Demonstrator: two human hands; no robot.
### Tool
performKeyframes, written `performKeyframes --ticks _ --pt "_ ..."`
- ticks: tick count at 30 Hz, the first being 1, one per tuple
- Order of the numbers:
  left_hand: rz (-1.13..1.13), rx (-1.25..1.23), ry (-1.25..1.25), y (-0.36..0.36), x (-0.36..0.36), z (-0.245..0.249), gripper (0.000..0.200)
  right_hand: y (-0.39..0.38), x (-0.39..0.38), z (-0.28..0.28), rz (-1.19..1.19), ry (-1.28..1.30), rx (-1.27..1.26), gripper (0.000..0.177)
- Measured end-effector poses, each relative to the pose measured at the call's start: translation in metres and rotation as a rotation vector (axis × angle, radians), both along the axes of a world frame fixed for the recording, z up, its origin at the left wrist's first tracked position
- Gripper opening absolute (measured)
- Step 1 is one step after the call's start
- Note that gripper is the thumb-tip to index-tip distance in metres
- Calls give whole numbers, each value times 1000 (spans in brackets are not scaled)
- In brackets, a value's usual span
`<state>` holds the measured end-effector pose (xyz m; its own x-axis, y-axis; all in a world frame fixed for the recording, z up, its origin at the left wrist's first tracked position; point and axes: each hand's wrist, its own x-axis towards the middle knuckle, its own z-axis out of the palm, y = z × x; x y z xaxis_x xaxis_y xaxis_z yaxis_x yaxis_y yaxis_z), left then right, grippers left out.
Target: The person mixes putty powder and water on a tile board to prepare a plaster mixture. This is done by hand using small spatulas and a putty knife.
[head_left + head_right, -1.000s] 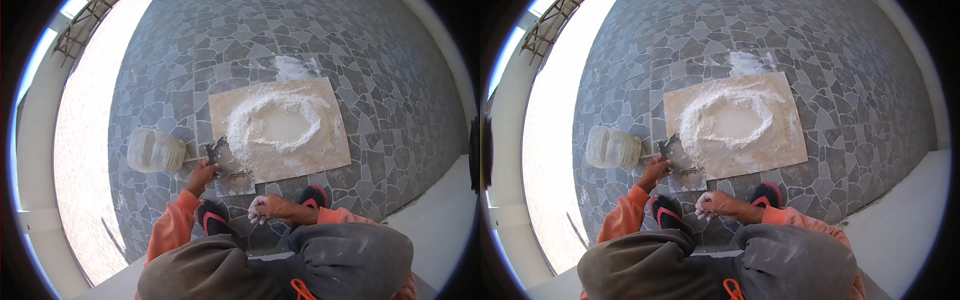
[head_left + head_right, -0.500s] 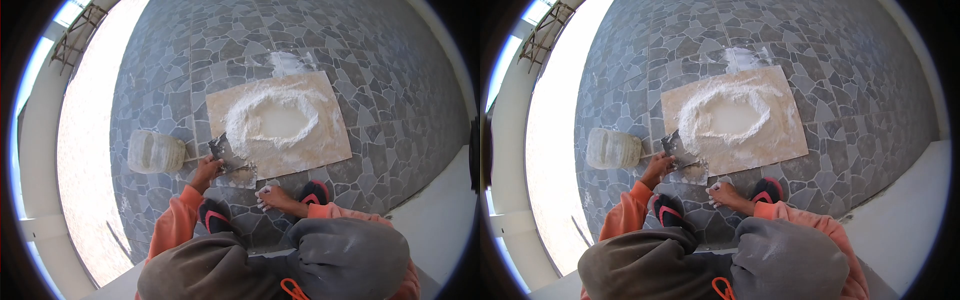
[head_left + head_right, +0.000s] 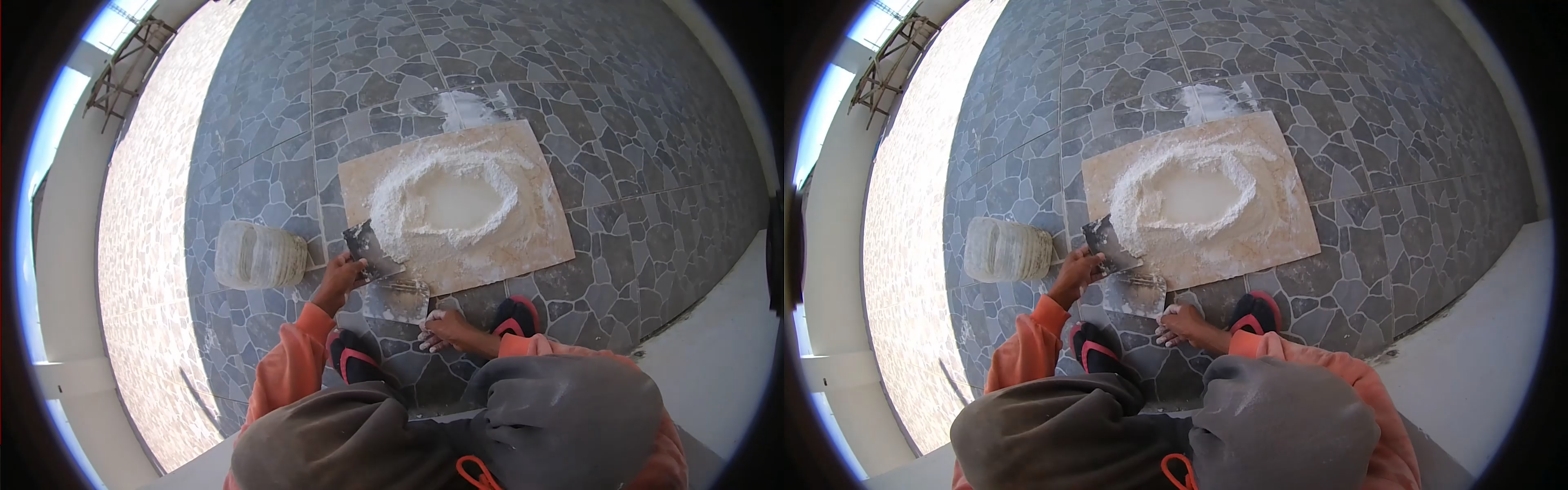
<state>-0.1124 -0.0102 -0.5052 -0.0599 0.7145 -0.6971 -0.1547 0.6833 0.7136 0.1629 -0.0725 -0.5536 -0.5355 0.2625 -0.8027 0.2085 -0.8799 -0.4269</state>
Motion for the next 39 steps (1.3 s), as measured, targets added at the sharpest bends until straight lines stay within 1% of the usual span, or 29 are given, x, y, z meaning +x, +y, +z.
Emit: performKeyframes --ticks 3,6,9,12,15,18,21,24,27,30,33,36,39 --pt "-24 20 51 4 0 9 29 -5 13 0 87 25 -1 28" --pt "-66 62 64 11 -4 9 28 -7 18 4 74 3 24 29" --pt "-98 79 171 21 2 22 26 -5 20 9 101 13 41 30" --pt "-133 148 248 29 -3 14 18 -5 20 10 111 7 39 29" --pt "-111 160 226 32 11 37 17 -5 21 10 100 33 37 30" --pt "-140 123 316 32 16 46 21 -5 21 7 107 35 41 31" --pt "-90 147 226 30 35 64 25 -5 20 7 122 27 44 32" --pt "-125 143 257 31 45 69 27 -5 20 9 116 30 47 33" --pt "-126 172 227 32 57 78 26 -6 21 6 109 42 51 34" --pt "-124 186 220 34 63 75 25 -5 21 10 103 46 48 34" --pt "-189 166 268 36 66 80 24 -4 21 9 107 44 41 34" --pt "-179 214 337 38 65 69 22 -6 21 6 99 53 35 34" --pt "-153 208 370 43 58 71 22 -7 21 0 99 58 35 33"
